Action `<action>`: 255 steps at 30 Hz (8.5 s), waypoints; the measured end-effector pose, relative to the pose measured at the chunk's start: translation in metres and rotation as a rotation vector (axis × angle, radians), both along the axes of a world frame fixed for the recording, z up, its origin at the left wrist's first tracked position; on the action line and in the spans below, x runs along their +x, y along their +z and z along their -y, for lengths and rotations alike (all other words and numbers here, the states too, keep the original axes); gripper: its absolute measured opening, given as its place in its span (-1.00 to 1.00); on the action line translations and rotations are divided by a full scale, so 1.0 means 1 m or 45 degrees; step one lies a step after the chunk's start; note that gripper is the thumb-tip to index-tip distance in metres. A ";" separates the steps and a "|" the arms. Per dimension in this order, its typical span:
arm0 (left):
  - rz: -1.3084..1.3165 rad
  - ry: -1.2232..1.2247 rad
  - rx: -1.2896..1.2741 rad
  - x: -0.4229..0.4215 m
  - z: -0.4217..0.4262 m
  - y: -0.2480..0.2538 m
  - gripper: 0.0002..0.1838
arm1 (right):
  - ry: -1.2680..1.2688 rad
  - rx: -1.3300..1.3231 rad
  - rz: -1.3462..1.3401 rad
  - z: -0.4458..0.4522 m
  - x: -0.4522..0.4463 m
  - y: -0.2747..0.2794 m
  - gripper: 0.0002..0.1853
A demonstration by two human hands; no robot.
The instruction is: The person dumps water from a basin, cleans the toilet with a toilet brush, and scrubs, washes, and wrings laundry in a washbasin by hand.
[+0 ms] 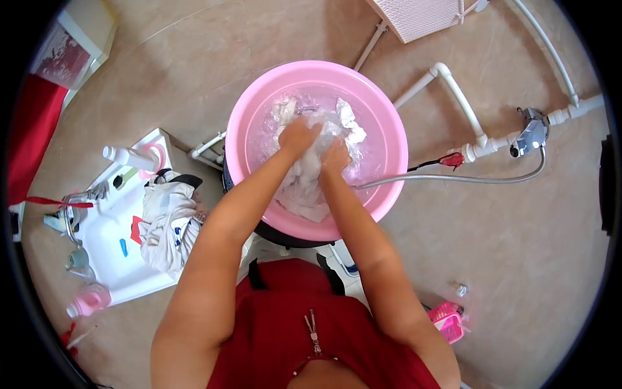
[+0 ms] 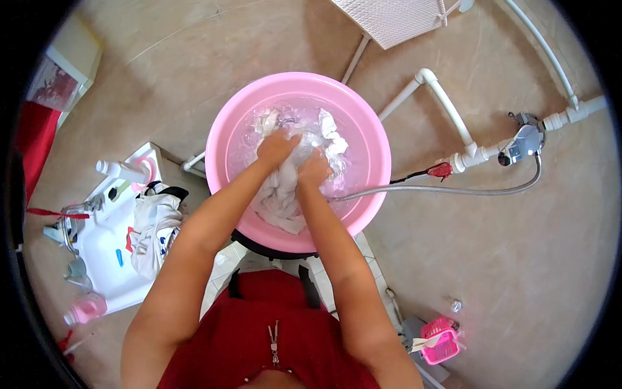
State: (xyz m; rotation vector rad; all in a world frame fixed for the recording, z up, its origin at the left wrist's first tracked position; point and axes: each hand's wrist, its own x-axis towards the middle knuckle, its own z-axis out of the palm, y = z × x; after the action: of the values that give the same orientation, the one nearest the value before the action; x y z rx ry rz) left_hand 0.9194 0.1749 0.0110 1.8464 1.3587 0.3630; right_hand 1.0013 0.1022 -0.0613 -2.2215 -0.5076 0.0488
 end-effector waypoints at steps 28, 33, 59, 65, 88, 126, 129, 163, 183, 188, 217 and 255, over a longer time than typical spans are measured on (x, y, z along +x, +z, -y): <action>-0.615 -0.647 1.017 -0.064 0.067 0.051 -0.25 | 0.917 -0.509 0.285 0.047 0.083 0.092 -0.27; -0.875 -0.944 0.763 -0.045 0.072 0.012 -0.05 | 0.961 -0.873 0.382 0.042 0.033 0.081 -0.14; 0.385 -0.197 0.349 0.037 0.139 0.122 -0.63 | 0.740 1.080 -2.087 0.039 0.038 0.035 -0.61; 0.382 -0.122 0.703 0.015 0.066 0.104 -0.65 | 0.866 0.802 -1.741 0.040 0.026 0.088 -0.61; -0.308 -0.569 0.293 -0.033 0.015 -0.015 -0.66 | 0.911 -0.469 0.037 0.028 0.036 0.040 -0.52; -0.331 -0.088 0.497 -0.063 0.030 0.069 -0.36 | 1.048 -0.562 0.502 0.025 0.129 0.205 -0.58; -0.531 -0.176 0.717 -0.056 0.043 0.029 -0.20 | 0.992 -0.583 0.839 0.031 0.076 0.165 -0.41; 0.482 -0.223 0.738 0.048 0.145 0.135 -0.82 | 0.923 0.974 -2.360 0.062 0.039 0.134 -0.61; -0.333 -0.119 0.451 -0.080 0.029 0.103 -0.56 | 1.075 -0.071 0.141 0.070 0.128 0.154 -0.53; -0.758 -0.562 0.446 -0.042 0.059 0.067 -0.06 | 1.099 -0.504 0.525 0.060 0.070 0.112 -0.38; 0.722 -0.139 -0.205 0.037 0.093 0.094 -0.50 | 0.922 0.835 -2.172 0.037 0.054 0.056 -0.50; -0.413 -0.841 -0.024 0.003 0.040 -0.059 -0.48 | 1.354 -1.013 0.693 -0.001 0.089 -0.013 -0.36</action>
State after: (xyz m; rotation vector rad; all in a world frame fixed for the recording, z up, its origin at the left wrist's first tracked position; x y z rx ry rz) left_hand 0.9221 0.1351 -0.0477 2.2723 0.8588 -0.3012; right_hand 1.0906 0.1033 -0.0742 -2.3838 -2.2373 0.2343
